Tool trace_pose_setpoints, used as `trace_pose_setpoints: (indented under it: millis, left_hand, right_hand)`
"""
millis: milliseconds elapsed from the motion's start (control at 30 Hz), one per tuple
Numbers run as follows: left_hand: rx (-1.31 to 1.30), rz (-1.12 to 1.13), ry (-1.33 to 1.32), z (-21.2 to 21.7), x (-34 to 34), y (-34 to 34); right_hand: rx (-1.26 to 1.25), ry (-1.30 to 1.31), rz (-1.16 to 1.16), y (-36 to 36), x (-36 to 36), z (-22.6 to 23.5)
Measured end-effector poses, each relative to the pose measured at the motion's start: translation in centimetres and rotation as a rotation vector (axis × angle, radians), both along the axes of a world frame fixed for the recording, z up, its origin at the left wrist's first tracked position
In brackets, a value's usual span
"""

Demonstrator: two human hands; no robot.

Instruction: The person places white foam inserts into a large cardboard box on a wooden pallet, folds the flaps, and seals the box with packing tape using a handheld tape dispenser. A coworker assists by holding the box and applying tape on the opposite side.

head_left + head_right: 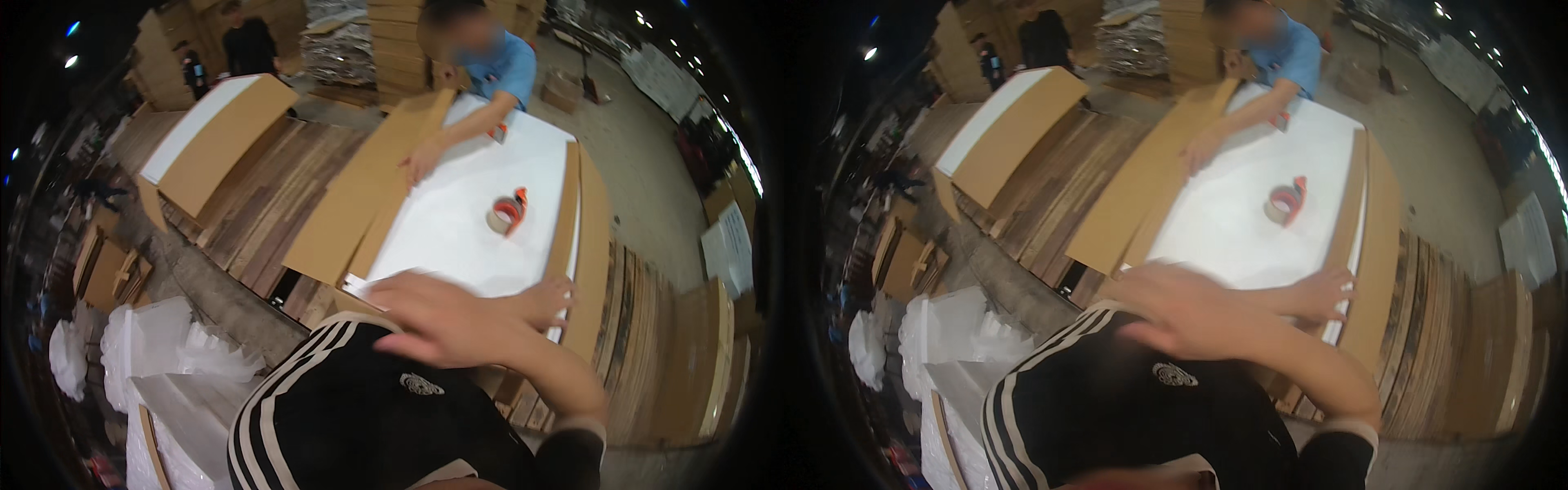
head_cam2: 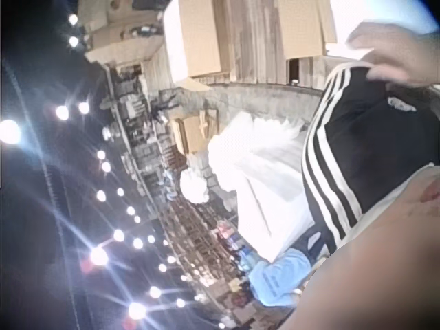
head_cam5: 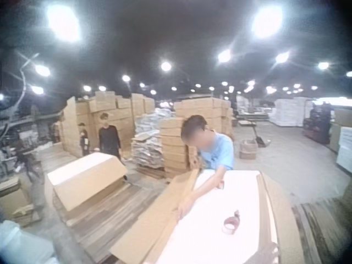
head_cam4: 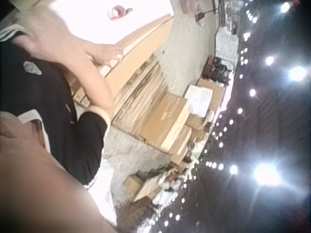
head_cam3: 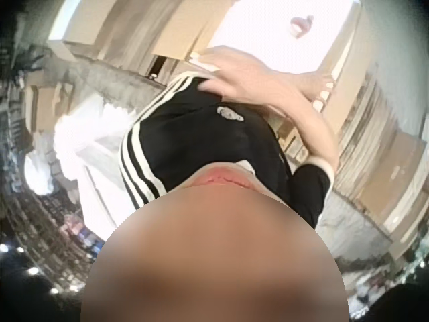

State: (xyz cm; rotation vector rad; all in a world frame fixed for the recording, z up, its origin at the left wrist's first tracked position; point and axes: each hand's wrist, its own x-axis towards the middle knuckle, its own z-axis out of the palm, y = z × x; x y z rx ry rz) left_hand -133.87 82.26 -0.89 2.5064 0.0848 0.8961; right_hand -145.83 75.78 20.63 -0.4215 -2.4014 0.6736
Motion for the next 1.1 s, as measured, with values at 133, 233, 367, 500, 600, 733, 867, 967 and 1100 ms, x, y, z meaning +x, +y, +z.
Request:
trace_pose_setpoints:
  millis: [133, 233, 367, 500, 600, 733, 867, 967, 1100]
  left_hand:
    - [-0.025, 0.133, -0.003, -5.2, 2.8, -0.5]
    - [-0.115, 0.139, -0.050, -7.0, 2.9, 0.1]
    - [-0.120, 0.113, -0.070, -6.9, 2.7, 0.2]
    - [-0.104, 0.112, -0.081, -5.9, 2.3, 0.3]
    - [-0.111, 0.095, -0.104, -5.6, 2.0, 0.6]
    - [-0.128, 0.100, -0.078, -6.2, 2.0, 1.0]
    - [-0.151, 0.093, -0.150, -7.2, 2.4, 0.9]
    - [-0.163, 0.093, -0.096, -7.7, 2.5, 0.9]
    - [-0.135, 0.109, -0.125, -8.3, 2.6, 1.2]
  right_hand:
    - [-0.792, -0.190, 0.568, 1.3, -9.9, -1.0]
    - [-0.920, -0.164, 0.717, 2.0, -13.2, 1.0]
    - [-0.748, 0.023, 0.946, 2.2, -15.3, 2.9]
    - [-0.894, -0.060, 0.858, 4.0, -14.2, 0.3]
    - [-0.824, -0.295, 0.453, 4.8, -9.5, -3.5]
    - [-0.778, -0.091, 0.113, 2.8, -3.6, -7.6]
    - [-0.582, 0.041, -0.160, 0.2, -2.1, -8.8]
    - [-0.536, 0.146, -0.162, -1.6, -1.1, -8.8]
    - [-0.419, 0.022, -0.550, -6.1, 4.6, -11.7]
